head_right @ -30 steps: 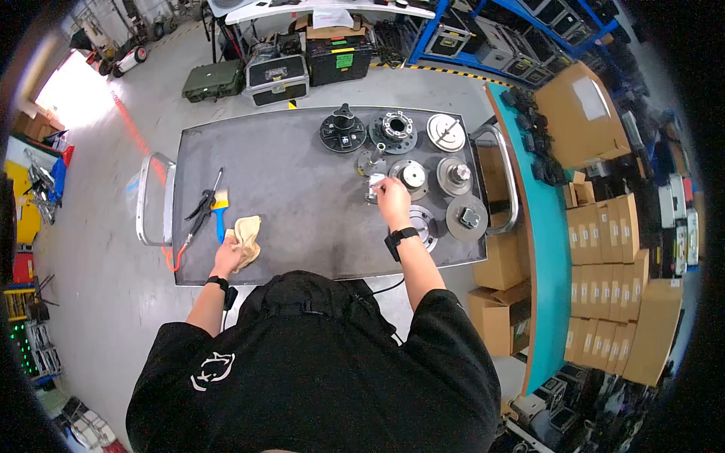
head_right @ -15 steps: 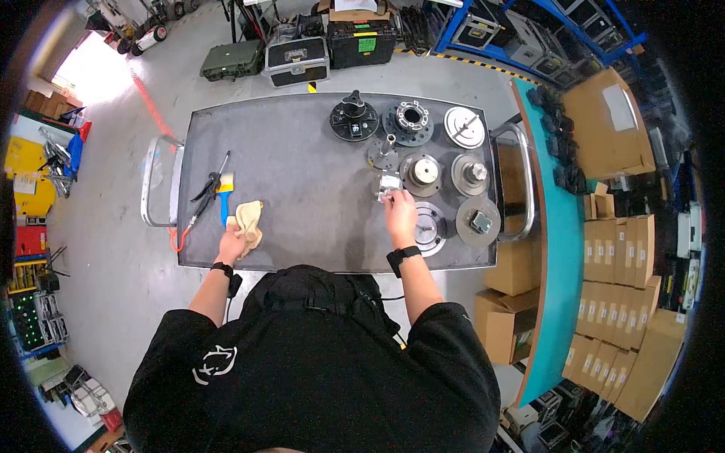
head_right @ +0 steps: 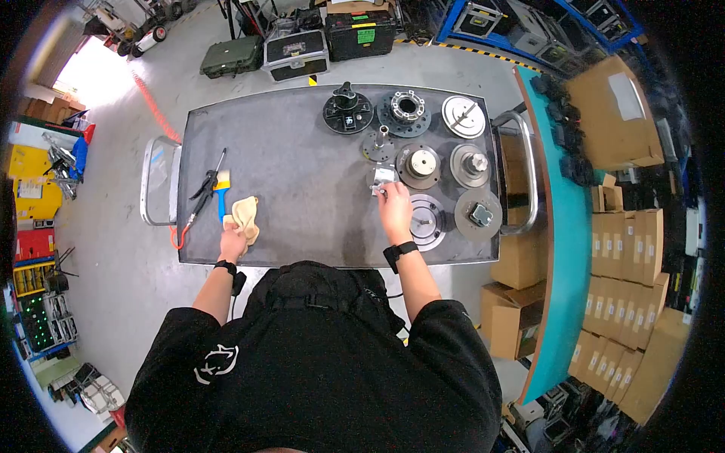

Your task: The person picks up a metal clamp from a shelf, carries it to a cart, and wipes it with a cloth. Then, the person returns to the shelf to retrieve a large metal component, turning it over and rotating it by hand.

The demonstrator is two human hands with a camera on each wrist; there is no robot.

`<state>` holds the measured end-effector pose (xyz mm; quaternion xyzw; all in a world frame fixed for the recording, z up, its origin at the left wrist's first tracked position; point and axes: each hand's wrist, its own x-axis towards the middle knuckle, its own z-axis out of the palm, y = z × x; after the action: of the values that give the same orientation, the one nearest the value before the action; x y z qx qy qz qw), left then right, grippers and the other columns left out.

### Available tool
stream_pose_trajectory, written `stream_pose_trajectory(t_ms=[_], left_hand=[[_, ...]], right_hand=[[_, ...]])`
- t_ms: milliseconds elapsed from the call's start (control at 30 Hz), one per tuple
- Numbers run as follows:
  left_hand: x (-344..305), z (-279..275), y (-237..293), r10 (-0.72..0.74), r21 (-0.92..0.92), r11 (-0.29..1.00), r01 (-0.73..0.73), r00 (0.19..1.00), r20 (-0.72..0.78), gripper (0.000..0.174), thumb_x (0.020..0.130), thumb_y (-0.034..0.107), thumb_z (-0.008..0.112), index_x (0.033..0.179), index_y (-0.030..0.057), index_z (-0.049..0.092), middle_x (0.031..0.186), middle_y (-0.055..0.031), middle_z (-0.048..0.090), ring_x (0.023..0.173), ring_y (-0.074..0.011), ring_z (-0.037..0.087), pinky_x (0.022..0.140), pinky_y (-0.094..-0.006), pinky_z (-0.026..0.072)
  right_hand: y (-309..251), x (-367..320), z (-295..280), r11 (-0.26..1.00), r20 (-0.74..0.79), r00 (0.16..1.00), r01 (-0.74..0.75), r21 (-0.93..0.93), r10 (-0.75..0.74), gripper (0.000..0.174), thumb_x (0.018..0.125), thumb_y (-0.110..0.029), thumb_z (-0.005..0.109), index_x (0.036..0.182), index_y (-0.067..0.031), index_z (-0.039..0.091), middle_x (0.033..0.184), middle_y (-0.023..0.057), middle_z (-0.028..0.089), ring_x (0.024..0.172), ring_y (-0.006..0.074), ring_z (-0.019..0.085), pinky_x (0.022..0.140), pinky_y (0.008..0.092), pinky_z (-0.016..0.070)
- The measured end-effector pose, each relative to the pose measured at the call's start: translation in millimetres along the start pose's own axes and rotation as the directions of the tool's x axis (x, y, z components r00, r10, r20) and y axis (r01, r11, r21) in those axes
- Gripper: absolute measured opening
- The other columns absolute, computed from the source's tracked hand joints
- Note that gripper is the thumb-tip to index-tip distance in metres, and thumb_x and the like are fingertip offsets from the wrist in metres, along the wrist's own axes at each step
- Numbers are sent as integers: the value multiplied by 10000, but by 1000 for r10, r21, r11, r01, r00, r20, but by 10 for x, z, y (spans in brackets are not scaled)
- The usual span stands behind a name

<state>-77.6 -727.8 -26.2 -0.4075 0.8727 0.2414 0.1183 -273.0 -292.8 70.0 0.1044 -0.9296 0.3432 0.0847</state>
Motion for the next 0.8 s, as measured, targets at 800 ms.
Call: stream_pose_trajectory(t_ms=[800], left_hand=[[0, -405, 1088, 138, 588, -272, -761, 574, 807, 199, 852, 297, 562, 935, 257, 738, 962, 51, 698, 897, -122, 668, 692, -319, 512]], right_hand=[[-137, -1547, -716, 914, -152, 919, -321, 249, 364, 142, 831, -109, 685, 937, -16, 664, 851, 171, 681, 799, 301, 683, 713, 356, 536]])
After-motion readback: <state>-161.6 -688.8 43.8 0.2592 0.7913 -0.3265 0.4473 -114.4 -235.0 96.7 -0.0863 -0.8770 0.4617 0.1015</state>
